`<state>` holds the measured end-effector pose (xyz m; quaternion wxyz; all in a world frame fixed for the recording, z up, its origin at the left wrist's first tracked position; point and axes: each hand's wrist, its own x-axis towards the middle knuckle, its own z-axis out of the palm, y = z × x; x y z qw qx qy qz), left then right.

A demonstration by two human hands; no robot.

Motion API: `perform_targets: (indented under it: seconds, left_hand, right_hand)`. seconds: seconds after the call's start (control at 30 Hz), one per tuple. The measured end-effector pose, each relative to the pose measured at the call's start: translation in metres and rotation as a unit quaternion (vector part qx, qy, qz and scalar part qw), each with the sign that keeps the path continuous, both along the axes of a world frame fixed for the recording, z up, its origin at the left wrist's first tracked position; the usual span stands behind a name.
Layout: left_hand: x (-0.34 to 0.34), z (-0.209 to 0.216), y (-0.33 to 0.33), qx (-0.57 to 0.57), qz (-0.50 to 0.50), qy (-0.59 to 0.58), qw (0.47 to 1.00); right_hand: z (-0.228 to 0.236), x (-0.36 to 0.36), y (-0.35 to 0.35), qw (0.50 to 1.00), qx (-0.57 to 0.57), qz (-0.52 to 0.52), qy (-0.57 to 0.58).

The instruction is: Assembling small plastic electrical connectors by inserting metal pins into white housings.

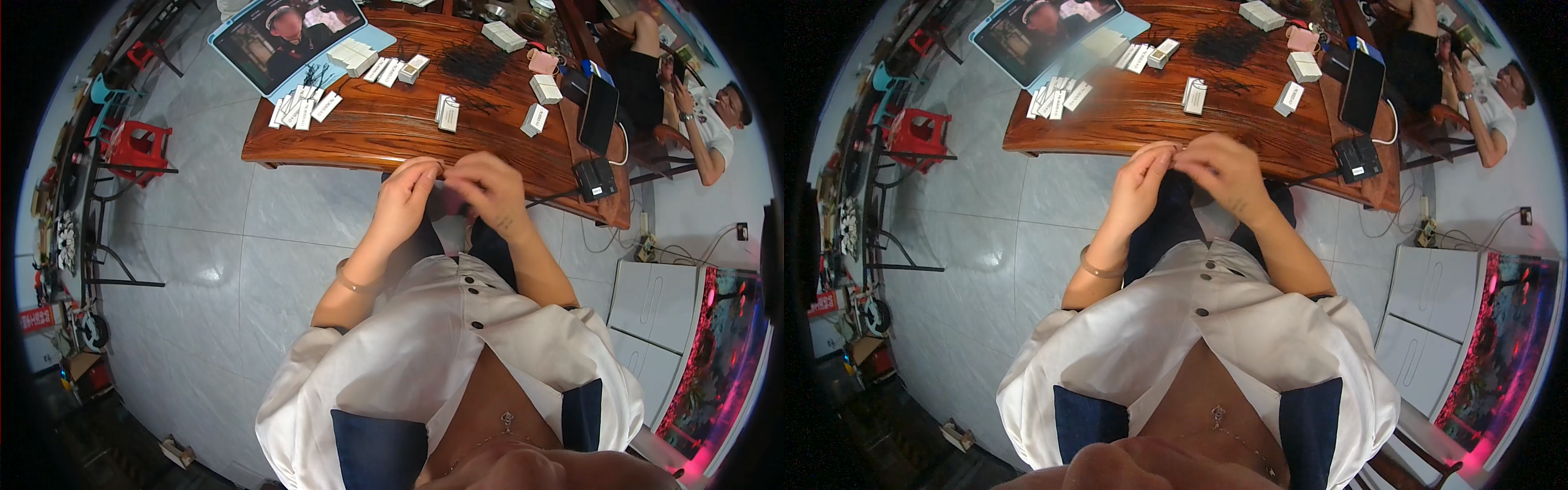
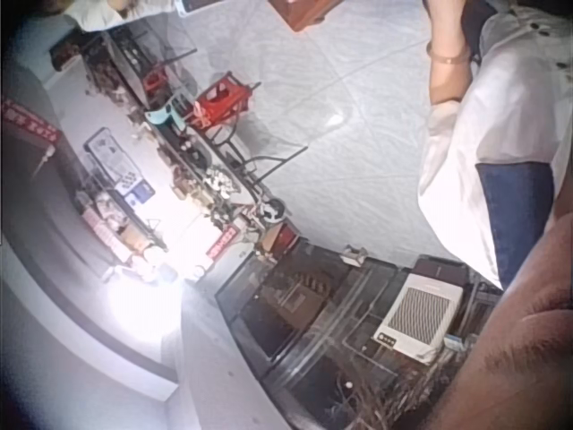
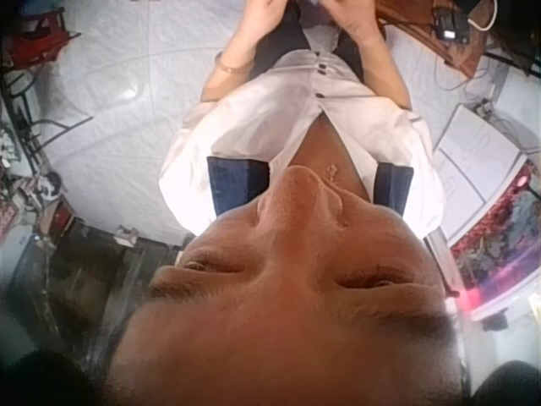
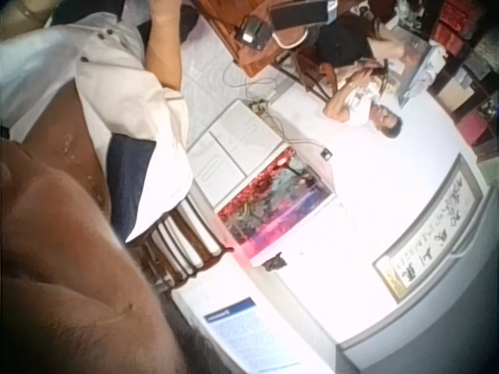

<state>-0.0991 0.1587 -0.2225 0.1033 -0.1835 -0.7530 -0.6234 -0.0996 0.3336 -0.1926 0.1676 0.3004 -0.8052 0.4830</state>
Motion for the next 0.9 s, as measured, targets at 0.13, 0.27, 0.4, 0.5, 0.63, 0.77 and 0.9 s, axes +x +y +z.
perform_targets:
  seconds: [0.13, 0.27, 0.4, 0.5, 0.63, 0.77, 0.9]
  left_hand:
    - [-0.001, -0.011, 0.004, 0.292, -0.058, -0.231, 0.926]
    - [0.002, -0.012, 0.002, 0.313, -0.080, -0.221, 0.920]
    - [0.006, -0.009, 0.000, 0.282, -0.128, -0.255, 0.916]
    - [0.005, -0.004, -0.006, 0.259, -0.178, -0.291, 0.904]
    - [0.007, -0.001, -0.008, 0.231, -0.205, -0.313, 0.898]
    - [0.004, -0.008, -0.003, 0.275, -0.172, -0.289, 0.901]
    - [0.002, -0.013, 0.001, 0.360, -0.172, -0.255, 0.881]
  right_hand:
    - [-0.006, 0.005, -0.009, 0.988, 0.098, 0.066, 0.097]
    - [-0.007, 0.004, -0.009, 0.991, 0.067, 0.021, 0.114]
    - [-0.006, 0.003, -0.002, 0.997, 0.058, 0.003, 0.058]
    - [0.005, 0.002, 0.005, 0.999, 0.011, 0.025, -0.022]
    - [0.006, -0.006, 0.016, 0.985, -0.010, 0.055, -0.165]
    - [0.009, -0.005, 0.009, 0.994, -0.027, 0.032, -0.098]
    - [0.013, -0.001, -0.007, 0.998, 0.043, 0.009, 0.042]
